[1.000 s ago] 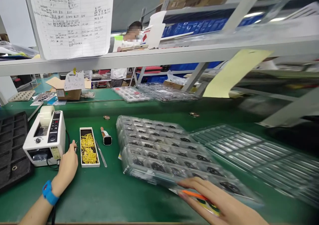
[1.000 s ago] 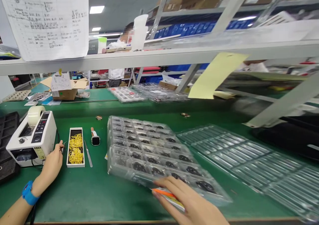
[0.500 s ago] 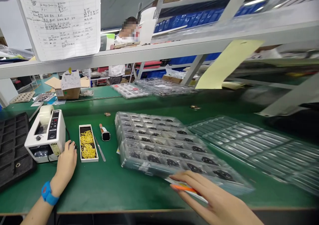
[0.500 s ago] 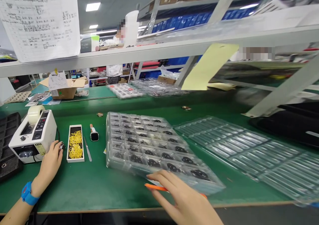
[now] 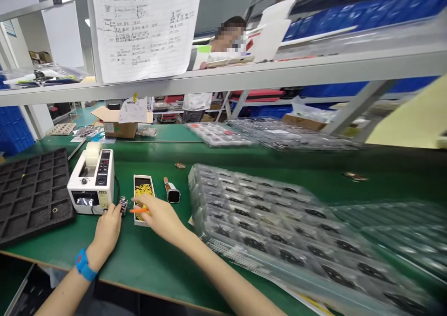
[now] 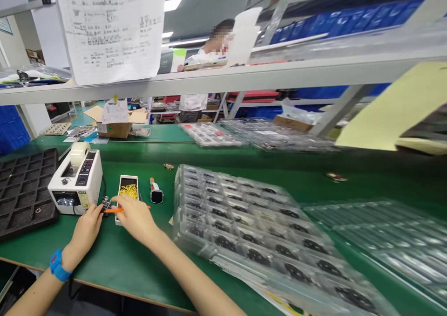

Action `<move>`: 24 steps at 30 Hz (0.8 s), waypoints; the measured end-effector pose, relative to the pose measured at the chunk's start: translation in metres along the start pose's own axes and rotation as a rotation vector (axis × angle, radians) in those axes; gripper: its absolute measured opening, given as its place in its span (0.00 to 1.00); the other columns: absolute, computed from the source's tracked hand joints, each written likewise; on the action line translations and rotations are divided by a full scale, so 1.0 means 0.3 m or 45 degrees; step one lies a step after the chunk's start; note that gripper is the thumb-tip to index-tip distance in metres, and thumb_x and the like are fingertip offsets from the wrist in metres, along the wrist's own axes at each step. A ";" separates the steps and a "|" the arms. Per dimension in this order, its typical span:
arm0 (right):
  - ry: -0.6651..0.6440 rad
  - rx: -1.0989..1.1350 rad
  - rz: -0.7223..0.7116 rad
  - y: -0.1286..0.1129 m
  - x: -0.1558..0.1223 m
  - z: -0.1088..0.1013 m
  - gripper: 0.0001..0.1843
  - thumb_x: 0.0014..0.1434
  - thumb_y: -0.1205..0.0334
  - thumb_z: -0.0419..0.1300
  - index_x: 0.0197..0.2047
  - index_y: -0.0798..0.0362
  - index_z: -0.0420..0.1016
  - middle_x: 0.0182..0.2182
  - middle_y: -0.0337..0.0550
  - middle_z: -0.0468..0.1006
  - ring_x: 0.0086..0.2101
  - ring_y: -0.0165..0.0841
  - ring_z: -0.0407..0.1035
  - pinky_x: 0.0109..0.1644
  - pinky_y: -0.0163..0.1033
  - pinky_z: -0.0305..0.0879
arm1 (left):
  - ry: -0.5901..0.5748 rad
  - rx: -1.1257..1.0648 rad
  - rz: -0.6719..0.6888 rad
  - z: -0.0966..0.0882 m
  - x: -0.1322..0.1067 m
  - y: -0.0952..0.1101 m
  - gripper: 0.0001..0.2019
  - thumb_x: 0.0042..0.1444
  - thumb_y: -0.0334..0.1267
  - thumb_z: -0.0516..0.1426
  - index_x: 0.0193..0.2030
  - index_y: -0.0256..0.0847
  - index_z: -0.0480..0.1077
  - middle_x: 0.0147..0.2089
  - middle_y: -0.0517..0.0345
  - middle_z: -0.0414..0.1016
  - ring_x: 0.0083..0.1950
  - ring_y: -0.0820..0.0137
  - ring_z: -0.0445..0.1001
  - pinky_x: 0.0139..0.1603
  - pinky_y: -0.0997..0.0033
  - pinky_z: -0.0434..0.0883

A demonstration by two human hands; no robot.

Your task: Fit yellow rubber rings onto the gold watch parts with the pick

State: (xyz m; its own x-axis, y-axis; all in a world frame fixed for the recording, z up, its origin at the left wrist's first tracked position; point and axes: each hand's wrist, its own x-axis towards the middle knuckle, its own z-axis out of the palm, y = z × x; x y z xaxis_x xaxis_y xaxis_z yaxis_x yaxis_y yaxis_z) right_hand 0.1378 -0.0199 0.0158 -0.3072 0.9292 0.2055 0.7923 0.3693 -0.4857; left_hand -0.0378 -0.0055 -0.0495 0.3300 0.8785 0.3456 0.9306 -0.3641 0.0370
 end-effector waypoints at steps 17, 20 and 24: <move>-0.513 -0.144 0.032 -0.012 0.264 0.023 0.22 0.58 0.47 0.56 0.23 0.54 0.76 0.22 0.42 0.77 0.25 0.31 0.69 0.25 0.32 0.52 | 0.175 -0.317 0.167 0.018 -0.013 -0.005 0.05 0.58 0.28 0.53 0.34 0.41 0.68 0.37 0.55 0.77 0.39 0.66 0.77 0.36 0.68 0.76; -0.477 -0.234 0.033 -0.018 0.247 0.022 0.17 0.59 0.54 0.55 0.26 0.55 0.77 0.26 0.46 0.78 0.28 0.35 0.71 0.28 0.34 0.55 | 0.192 -0.396 0.210 0.016 -0.020 -0.011 0.05 0.57 0.27 0.55 0.34 0.41 0.68 0.41 0.53 0.78 0.46 0.64 0.77 0.44 0.66 0.76; -0.395 -0.348 0.034 -0.010 0.237 0.024 0.11 0.58 0.68 0.53 0.34 0.55 0.78 0.33 0.49 0.79 0.36 0.38 0.73 0.34 0.34 0.58 | 0.200 -0.477 0.234 0.020 -0.025 -0.013 0.06 0.56 0.26 0.55 0.37 0.40 0.69 0.48 0.51 0.78 0.53 0.64 0.75 0.52 0.64 0.74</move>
State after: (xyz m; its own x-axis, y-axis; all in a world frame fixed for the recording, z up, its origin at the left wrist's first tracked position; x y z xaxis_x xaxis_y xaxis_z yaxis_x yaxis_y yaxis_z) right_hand 0.1097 0.0451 0.0257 -0.3957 0.9139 -0.0905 0.9001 0.3665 -0.2355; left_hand -0.0430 -0.0087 -0.0579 0.4298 0.7413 0.5155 0.7274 -0.6225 0.2887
